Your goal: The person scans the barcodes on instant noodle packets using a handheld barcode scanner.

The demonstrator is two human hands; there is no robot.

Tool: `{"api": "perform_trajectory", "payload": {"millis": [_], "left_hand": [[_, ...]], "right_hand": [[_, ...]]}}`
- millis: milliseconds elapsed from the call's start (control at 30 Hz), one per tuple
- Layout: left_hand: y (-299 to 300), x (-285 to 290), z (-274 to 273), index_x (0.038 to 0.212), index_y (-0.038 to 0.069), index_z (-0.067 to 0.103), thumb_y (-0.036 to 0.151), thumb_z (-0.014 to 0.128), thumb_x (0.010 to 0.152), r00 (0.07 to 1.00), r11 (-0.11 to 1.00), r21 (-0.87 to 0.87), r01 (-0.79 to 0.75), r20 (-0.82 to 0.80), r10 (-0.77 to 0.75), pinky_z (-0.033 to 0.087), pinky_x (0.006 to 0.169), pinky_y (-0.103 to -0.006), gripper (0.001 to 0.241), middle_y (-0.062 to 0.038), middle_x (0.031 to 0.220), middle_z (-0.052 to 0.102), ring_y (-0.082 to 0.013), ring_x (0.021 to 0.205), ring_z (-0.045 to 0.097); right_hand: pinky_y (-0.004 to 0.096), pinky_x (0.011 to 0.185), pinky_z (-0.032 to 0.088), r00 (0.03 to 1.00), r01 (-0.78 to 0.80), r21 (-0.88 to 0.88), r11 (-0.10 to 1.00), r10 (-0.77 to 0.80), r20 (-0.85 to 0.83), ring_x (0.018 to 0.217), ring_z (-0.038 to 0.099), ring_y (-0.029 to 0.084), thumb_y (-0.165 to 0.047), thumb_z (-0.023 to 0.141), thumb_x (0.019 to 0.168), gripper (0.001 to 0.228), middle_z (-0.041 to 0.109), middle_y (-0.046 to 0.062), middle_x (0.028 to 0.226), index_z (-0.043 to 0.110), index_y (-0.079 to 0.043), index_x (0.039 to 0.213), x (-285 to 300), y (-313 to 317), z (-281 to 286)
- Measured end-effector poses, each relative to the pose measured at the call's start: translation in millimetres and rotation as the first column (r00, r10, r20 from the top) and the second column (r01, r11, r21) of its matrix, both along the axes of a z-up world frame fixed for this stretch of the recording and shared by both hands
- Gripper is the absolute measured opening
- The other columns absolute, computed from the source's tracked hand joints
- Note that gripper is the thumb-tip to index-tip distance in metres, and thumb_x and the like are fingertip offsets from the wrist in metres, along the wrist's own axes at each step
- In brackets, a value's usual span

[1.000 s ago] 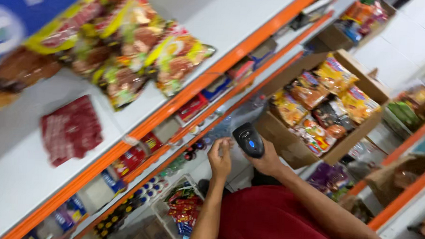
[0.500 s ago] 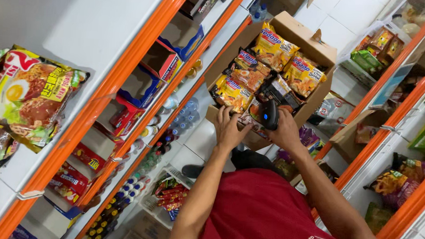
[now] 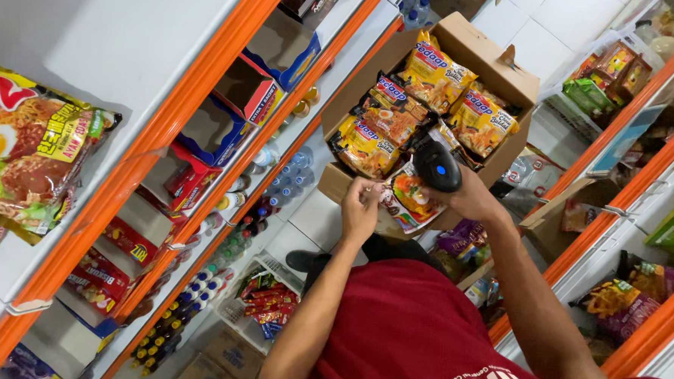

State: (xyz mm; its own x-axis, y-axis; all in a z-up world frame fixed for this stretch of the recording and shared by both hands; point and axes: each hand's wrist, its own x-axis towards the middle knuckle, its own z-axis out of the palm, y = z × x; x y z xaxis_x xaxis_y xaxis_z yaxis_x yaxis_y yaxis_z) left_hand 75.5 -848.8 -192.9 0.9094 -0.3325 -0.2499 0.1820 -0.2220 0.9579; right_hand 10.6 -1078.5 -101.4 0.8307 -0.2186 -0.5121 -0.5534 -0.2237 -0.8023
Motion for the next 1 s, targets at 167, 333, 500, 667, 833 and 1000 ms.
{"api": "perform_trajectory", "payload": {"millis": [167, 333, 500, 667, 833, 1000], "left_hand": [[4, 10, 16, 0.116, 0.003, 0.057, 0.024, 0.067, 0.103, 0.969, 0.887, -0.4, -0.231, -0.171, 0.176, 0.05, 0.083, -0.0266, 0.027, -0.007, 0.103, 0.064, -0.0132, 0.096, 0.059], [38, 18, 93, 0.148, 0.013, 0.034, 0.026, 0.074, 0.096, 0.989, 0.876, -0.473, -0.097, 0.053, 0.138, 0.053, 0.102, -0.03, 0.066, -0.013, 0.15, 0.038, -0.022, 0.127, 0.055], [57, 6, 130, 0.156, 0.0, 0.034, 0.031, 0.1, 0.057, 0.79, 0.939, 0.228, 0.257, 0.51, -0.34, 0.035, 0.113, -0.0506, 0.123, -0.037, 0.159, 0.015, -0.0536, 0.146, 0.026], [58, 2, 82, 0.152, 0.001, 0.043, 0.021, 0.072, 0.095, 0.996, 0.948, -0.317, 0.033, 0.094, -0.004, 0.057, 0.102, -0.0413, 0.067, -0.021, 0.142, 0.059, -0.0323, 0.128, 0.063], [82, 10, 58, 0.137, -0.003, 0.052, 0.022, 0.061, 0.099, 0.886, 0.774, -0.511, -0.374, -0.445, 0.134, 0.068, 0.077, -0.0373, 0.046, -0.013, 0.125, 0.067, -0.0242, 0.106, 0.072], [93, 7, 63, 0.139, -0.003, 0.052, 0.018, 0.066, 0.103, 0.927, 0.707, -0.627, -0.326, -0.361, 0.107, 0.06, 0.07, -0.0333, 0.044, -0.015, 0.122, 0.067, -0.0216, 0.1, 0.069]], "right_hand": [[0.03, 0.081, 0.053, 0.977, 0.028, 0.1, 0.995, -0.048, 0.207, 0.09, 0.06, 0.01, -0.014, 0.088, 0.078, 0.044, 0.069, 0.0, 0.102, 0.067, -0.005, 0.116, 7, 23, -7], [0.032, 0.07, 0.05, 0.94, 0.229, 0.388, 0.893, -0.306, 0.15, 0.082, 0.057, 0.015, -0.009, 0.087, 0.078, 0.041, 0.064, 0.001, 0.097, 0.067, -0.002, 0.113, 28, 57, -27], [0.032, 0.081, 0.057, 0.873, 0.264, 0.681, 0.683, -0.469, 0.132, 0.095, 0.066, 0.014, -0.01, 0.083, 0.081, 0.045, 0.068, 0.002, 0.107, 0.065, -0.006, 0.123, 41, 87, -21], [0.031, 0.088, 0.055, 0.908, 0.221, 0.534, 0.816, -0.372, 0.194, 0.102, 0.066, 0.013, -0.012, 0.083, 0.084, 0.047, 0.07, 0.002, 0.113, 0.063, -0.007, 0.126, 49, 101, -26], [0.034, 0.086, 0.053, 0.939, 0.144, 0.146, 0.979, -0.182, 0.291, 0.096, 0.063, 0.015, -0.013, 0.085, 0.088, 0.04, 0.073, 0.006, 0.108, 0.069, -0.002, 0.122, 43, 103, -21], [0.03, 0.09, 0.053, 0.897, 0.145, 0.537, 0.831, -0.34, 0.283, 0.102, 0.064, 0.011, -0.001, 0.082, 0.076, 0.051, 0.069, -0.001, 0.112, 0.064, -0.011, 0.122, 39, 103, -29]]}}
